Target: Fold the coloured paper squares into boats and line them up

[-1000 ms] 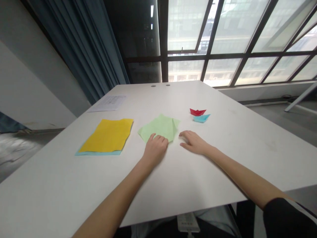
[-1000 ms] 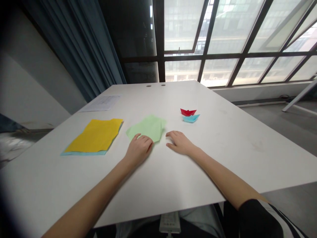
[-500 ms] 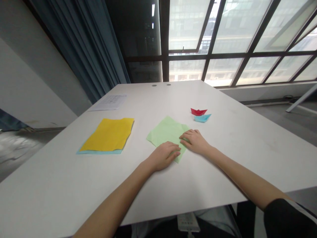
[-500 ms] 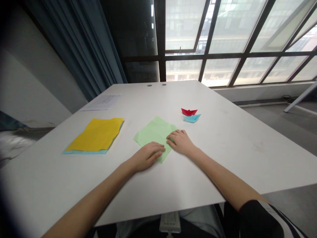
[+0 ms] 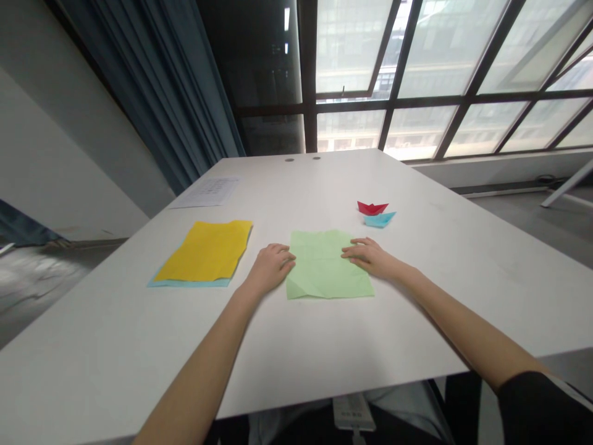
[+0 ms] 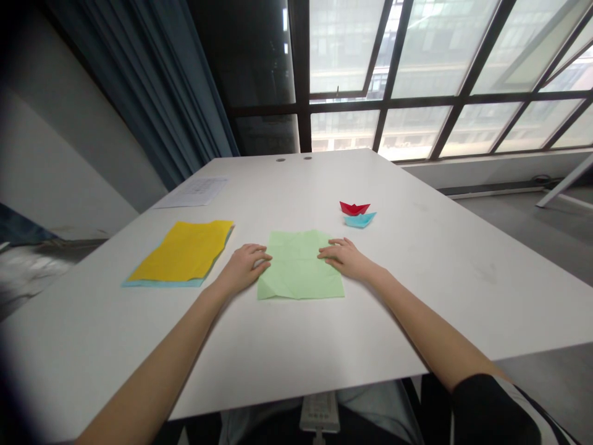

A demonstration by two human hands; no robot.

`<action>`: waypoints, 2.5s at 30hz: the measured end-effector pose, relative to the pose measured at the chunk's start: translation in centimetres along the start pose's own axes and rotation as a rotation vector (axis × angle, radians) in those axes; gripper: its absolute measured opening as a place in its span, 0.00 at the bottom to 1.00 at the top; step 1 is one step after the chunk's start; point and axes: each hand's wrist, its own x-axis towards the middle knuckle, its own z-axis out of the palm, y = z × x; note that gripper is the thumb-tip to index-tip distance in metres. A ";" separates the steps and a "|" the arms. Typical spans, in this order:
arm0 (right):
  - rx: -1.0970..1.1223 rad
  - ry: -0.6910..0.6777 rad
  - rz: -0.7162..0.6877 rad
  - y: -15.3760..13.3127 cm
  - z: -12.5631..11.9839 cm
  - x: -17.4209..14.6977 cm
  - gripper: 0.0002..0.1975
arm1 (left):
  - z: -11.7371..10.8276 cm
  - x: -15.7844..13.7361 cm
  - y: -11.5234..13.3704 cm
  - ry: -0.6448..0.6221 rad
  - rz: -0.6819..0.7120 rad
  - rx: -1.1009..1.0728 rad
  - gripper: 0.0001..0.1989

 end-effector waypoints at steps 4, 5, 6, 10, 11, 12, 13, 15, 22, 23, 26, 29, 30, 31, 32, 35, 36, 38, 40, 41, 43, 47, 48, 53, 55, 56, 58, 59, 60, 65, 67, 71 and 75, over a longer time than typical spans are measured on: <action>-0.061 0.105 0.051 0.3 -0.1 0.0 0.19 | 0.2 0.0 -0.1 -0.016 -0.032 0.002 0.13; -0.089 0.139 0.104 0.4 -0.1 0.0 0.23 | 0.2 -0.1 -0.1 -0.006 -0.047 0.000 0.14; -0.118 0.164 0.163 0.6 0.0 -0.1 0.28 | 0.3 -0.1 -0.2 0.007 -0.068 -0.001 0.16; -0.186 0.164 0.301 1.3 0.5 -0.2 0.33 | 0.9 -0.1 -0.4 0.003 -0.207 0.015 0.26; -0.184 0.158 0.304 1.4 0.6 -0.2 0.32 | 1.0 -0.1 -0.4 -0.017 -0.240 0.021 0.26; -0.175 0.157 0.303 1.5 0.7 -0.1 0.31 | 1.1 -0.2 -0.5 -0.035 -0.265 0.023 0.26; -0.157 0.159 0.299 1.5 0.7 -0.1 0.29 | 1.2 -0.2 -0.5 -0.045 -0.281 0.018 0.25; -0.101 0.169 0.296 1.2 0.6 0.0 0.25 | 1.2 -0.2 -0.5 -0.037 -0.295 -0.014 0.23; 0.176 0.193 0.386 -0.8 -0.4 0.3 0.16 | 1.0 0.3 -0.2 0.017 -0.301 -0.202 0.16; 0.203 0.189 0.393 -0.9 -0.4 0.3 0.16 | 1.1 0.3 -0.2 0.022 -0.302 -0.229 0.15; 0.253 0.198 0.404 -0.9 -0.4 0.2 0.17 | 1.2 0.4 -0.1 0.046 -0.319 -0.351 0.15; 0.279 0.219 0.399 -0.5 -0.4 0.2 0.16 | 1.4 0.5 -0.2 0.102 -0.345 -0.485 0.17; 0.290 0.224 0.393 -0.4 -0.4 0.2 0.15 | 1.4 0.5 -0.2 0.120 -0.348 -0.508 0.17; 0.308 0.227 0.382 -0.3 -0.5 0.2 0.14 | 1.5 0.5 -0.3 0.130 -0.347 -0.518 0.16; 0.334 0.226 0.369 -0.2 -0.5 0.2 0.13 | 1.5 0.6 -0.4 0.132 -0.344 -0.523 0.15; 0.416 0.215 0.331 0.0 -0.5 0.3 0.11 | 1.5 0.6 -0.5 0.107 -0.331 -0.541 0.12; 0.431 0.214 0.321 0.1 -0.5 0.3 0.10 | 1.5 0.6 -0.6 0.105 -0.333 -0.541 0.12; 0.440 0.220 0.299 0.1 -0.5 0.3 0.10 | 1.3 0.6 -0.5 0.106 -0.334 -0.516 0.12; 0.430 0.225 0.270 0.0 -0.6 0.2 0.11 | 1.1 0.6 -0.4 0.096 -0.333 -0.449 0.12; 0.409 0.222 0.255 0.0 -0.6 0.2 0.12 | 1.0 0.5 -0.4 0.085 -0.326 -0.410 0.12; 0.319 0.204 0.222 0.1 -0.6 0.2 0.14 | 0.8 0.5 -0.3 0.059 -0.292 -0.331 0.14; 0.088 0.158 0.094 0.6 -0.4 0.1 0.17 | 1.0 0.4 -0.4 0.021 -0.223 -0.194 0.17; 0.052 0.152 0.057 0.8 -0.4 0.1 0.18 | 1.1 0.4 -0.4 0.018 -0.216 -0.176 0.18; -0.051 0.174 -0.051 0.2 -0.9 0.2 0.21 | 0.8 0.5 0.6 0.065 -0.167 -0.127 0.16; -0.041 0.197 -0.062 -0.7 -1.2 0.3 0.19 | 0.5 0.4 1.8 0.095 -0.112 -0.099 0.15; -0.030 0.205 -0.068 -1.3 -1.3 0.4 0.16 | 0.3 0.4 2.5 0.110 -0.069 -0.091 0.14; -0.017 0.198 -0.087 -2.5 -1.4 0.5 0.14 | 0.2 0.4 3.9 0.103 0.023 -0.091 0.14; -0.019 0.182 -0.098 -3.0 -1.4 0.6 0.13 | 0.2 0.3 4.5 0.079 0.068 -0.087 0.14; -0.023 0.167 -0.108 -3.5 -1.4 0.7 0.13 | 0.3 0.3 5.1 0.051 0.101 -0.076 0.14; -0.060 0.033 -0.103 -4.7 -0.5 0.8 0.17 | 1.3 0.0 6.2 -0.117 0.146 0.004 0.21; -0.079 -0.034 -0.070 -4.7 -0.1 0.6 0.22 | 1.7 -0.1 6.0 -0.195 0.123 0.019 0.24; -0.074 -0.159 0.012 -4.6 0.6 0.0 0.29 | 1.9 -0.3 5.6 -0.319 0.077 0.016 0.28; -0.041 -0.229 0.051 -4.5 0.8 -0.2 0.30 | 1.8 -0.3 5.5 -0.368 0.070 0.004 0.30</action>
